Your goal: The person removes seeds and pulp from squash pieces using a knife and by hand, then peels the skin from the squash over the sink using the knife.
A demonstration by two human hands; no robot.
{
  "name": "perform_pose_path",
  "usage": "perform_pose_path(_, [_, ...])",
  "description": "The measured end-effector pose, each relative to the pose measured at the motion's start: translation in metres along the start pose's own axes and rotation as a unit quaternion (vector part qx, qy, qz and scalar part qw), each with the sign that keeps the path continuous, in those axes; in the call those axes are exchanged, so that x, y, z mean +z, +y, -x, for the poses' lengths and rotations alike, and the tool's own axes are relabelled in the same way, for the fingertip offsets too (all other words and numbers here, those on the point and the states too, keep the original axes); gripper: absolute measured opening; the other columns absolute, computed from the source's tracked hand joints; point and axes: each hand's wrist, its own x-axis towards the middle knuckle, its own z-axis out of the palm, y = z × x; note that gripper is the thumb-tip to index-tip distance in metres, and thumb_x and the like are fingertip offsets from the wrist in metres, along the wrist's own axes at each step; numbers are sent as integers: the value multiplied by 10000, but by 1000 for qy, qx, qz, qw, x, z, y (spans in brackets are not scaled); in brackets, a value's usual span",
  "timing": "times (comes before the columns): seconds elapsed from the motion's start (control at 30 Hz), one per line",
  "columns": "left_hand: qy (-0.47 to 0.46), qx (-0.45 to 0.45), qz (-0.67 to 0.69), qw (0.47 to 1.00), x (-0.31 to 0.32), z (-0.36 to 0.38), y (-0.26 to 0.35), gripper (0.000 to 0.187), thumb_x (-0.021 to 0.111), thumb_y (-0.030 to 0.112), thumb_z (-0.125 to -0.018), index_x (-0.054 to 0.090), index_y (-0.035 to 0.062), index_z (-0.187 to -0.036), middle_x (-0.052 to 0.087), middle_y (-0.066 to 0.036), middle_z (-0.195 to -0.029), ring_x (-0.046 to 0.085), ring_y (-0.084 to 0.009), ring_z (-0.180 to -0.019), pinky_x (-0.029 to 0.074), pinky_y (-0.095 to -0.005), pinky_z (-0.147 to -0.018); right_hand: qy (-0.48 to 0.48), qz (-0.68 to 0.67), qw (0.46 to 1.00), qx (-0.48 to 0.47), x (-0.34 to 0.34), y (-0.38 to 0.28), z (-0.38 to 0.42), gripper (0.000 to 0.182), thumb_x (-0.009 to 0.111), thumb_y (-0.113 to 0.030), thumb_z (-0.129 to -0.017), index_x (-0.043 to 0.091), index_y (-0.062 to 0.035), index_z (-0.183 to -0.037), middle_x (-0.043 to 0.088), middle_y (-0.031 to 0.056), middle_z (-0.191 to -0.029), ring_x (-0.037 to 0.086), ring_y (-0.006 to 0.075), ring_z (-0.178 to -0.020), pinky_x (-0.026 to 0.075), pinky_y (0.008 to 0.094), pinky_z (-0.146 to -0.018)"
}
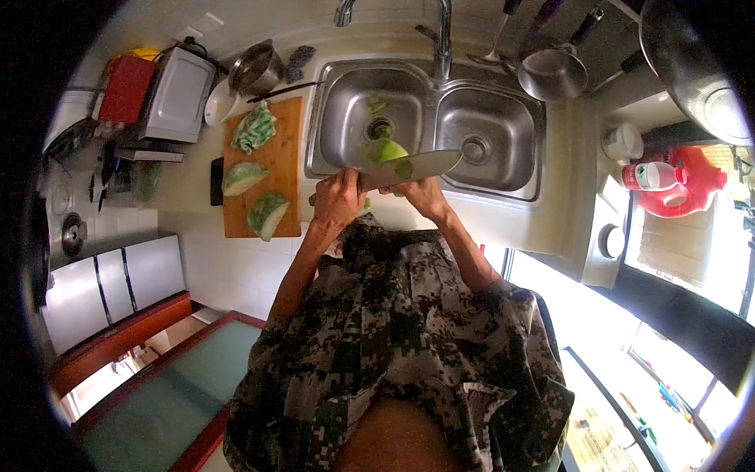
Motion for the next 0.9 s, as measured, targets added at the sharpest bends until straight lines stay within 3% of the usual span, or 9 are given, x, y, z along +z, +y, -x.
perform_pose_path(0.27, [20,-10,-7,1000,4,3,-10,235,677,161,-750,500,15,-800,569,-146,-657,611,-299,-547,506,-387,-500,-11,-78,995,-65,10,14,0,138,565,-105,-851,631,16,-866,635,63,-710,594,128,-653,469,273,-577])
perform_pose_path(0.43, [-25,-86,36,995,14,0,-18,247,684,162,-743,504,1,-797,598,-182,-707,622,-366,-616,508,-431,-567,3,-110,994,4,12,18,-2,215,597,-184,-891,616,29,-897,639,81,-770,603,132,-682,499,284,-612])
perform_pose_path(0.53, [-30,-65,32,997,20,-1,-18,248,682,181,-745,525,-3,-801,606,-195,-701,624,-384,-641,508,-432,-570,4,-130,991,0,10,22,-1,232,604,-188,-890,607,43,-912,644,95,-800,607,135,-694,509,286,-624])
perform_pose_path(0.6, [-84,-111,43,989,25,-5,-34,227,657,188,-778,555,-9,-826,612,-201,-671,624,-373,-599,506,-441,-554,3,-134,991,-5,3,21,6,245,604,-193,-885,603,45,-939,648,102,-814,609,145,-707,510,294,-637])
perform_pose_path(0.67, [-174,-284,72,940,35,-2,-67,219,608,192,-825,579,-25,-818,613,-214,-651,616,-354,-545,506,-445,-536,-42,-44,998,-19,-3,4,17,261,605,-189,-878,591,49,-985,650,105,-840,607,150,-726,511,302,-661])
perform_pose_path(0.8, [-175,-245,-1,954,18,4,-62,223,563,187,-858,595,-24,-794,618,-218,-657,605,-331,-504,506,-448,-523,-11,-26,1000,2,-8,-1,15,257,606,-167,-871,580,47,-1011,651,98,-862,600,144,-736,507,293,-679])
perform_pose_path(0.87, [-67,-116,117,984,14,1,-32,223,583,192,-839,597,-26,-795,619,-211,-657,618,-328,-531,509,-437,-526,-13,-29,999,3,-7,5,13,242,605,-156,-868,581,43,-1003,650,96,-855,601,144,-740,509,291,-679])
perform_pose_path(0.9, [-46,-45,55,996,2,-7,-12,217,631,186,-802,576,-21,-836,617,-196,-672,625,-325,-560,510,-430,-526,-17,-28,999,4,-8,7,11,227,605,-145,-866,583,40,-996,649,93,-849,602,143,-744,511,290,-679])
